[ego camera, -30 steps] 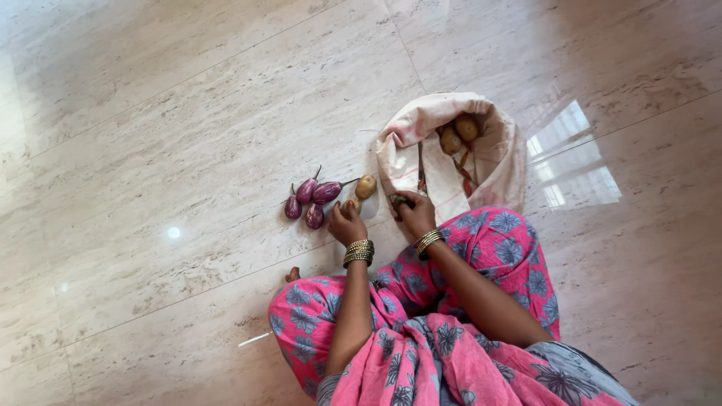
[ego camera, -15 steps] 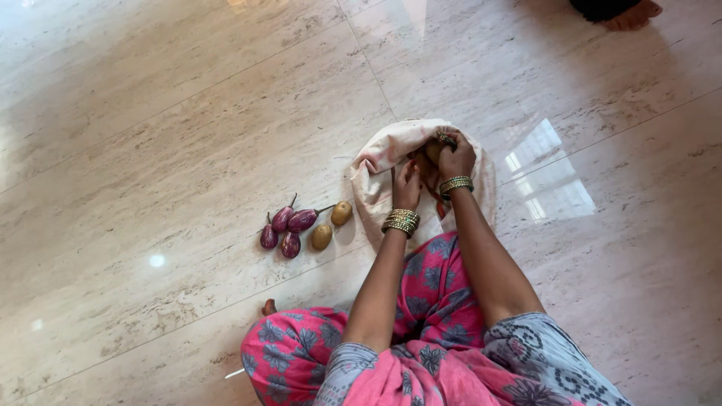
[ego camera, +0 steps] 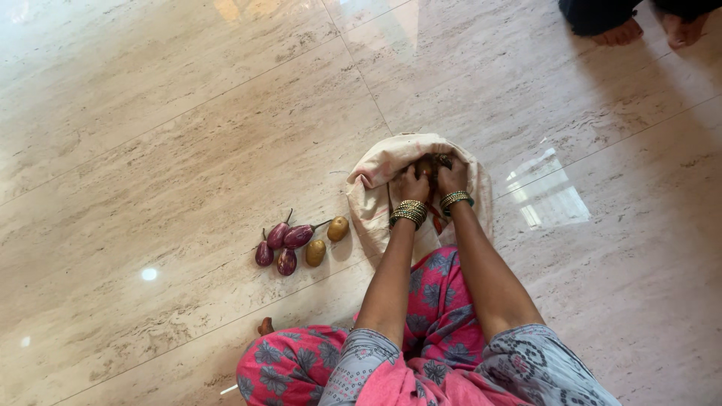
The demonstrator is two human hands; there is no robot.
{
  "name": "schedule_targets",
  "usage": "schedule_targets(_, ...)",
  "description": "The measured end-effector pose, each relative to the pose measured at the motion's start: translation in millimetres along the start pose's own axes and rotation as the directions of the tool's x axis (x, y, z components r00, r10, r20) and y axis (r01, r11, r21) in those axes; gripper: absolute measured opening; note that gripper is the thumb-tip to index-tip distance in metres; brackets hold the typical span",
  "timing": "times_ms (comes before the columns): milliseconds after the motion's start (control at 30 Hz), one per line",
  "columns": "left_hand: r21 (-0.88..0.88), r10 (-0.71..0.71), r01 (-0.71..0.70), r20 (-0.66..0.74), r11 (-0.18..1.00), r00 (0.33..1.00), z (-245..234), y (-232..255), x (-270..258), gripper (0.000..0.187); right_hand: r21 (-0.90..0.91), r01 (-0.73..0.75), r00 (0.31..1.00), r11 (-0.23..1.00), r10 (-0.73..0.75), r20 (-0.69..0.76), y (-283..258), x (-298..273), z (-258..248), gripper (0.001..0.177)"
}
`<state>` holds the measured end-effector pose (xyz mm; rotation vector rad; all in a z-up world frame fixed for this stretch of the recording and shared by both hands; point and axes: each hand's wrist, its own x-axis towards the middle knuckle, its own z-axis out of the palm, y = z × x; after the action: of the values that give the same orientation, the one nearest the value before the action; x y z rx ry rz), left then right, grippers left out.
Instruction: The person sits on the floor and peels small purple eggplants and potatoes using a small knife. They handle the vegetables one at a time, rotating them to remove the skin, and place the peeled items into a cloth bag.
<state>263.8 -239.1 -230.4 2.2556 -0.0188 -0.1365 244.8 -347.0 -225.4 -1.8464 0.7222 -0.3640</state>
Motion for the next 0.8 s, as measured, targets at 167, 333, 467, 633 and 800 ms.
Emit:
schedule_targets(167,-0.550,-0.127,0.178,0.130,0.816,0.983,-20,-16,-4,0.043,0.420,-0.129,0.984,0.898,0.062,0.169,6,-20,10,0.017)
schedule_targets(333,-0.868,-0.179,0.496,0.483,0.034,0.857,-101,-41,-57,0.037,0.610,-0.439,0.871,0.660,0.145,0.469,-59,-91,-9,0.019)
schedule_targets(467,-0.893,-0.157,0.354,0.406,-0.279,0.900,-200,-33,-131,0.045,0.598,-0.292,0.923,0.746,0.057,0.380,-119,-157,-35,0.022)
schedule_targets(633,-0.887,-0.262,0.276,0.384,-0.369,0.885,-270,-15,-191,0.043,0.521,0.037,0.897,0.852,-0.259,0.359,-162,-234,-55,0.025)
schedule_targets(800,-0.845,-0.202,0.240,0.372,-0.478,0.906,-283,-3,-217,0.043,0.348,0.422,0.821,0.837,-0.516,0.246,-217,-292,-73,0.032)
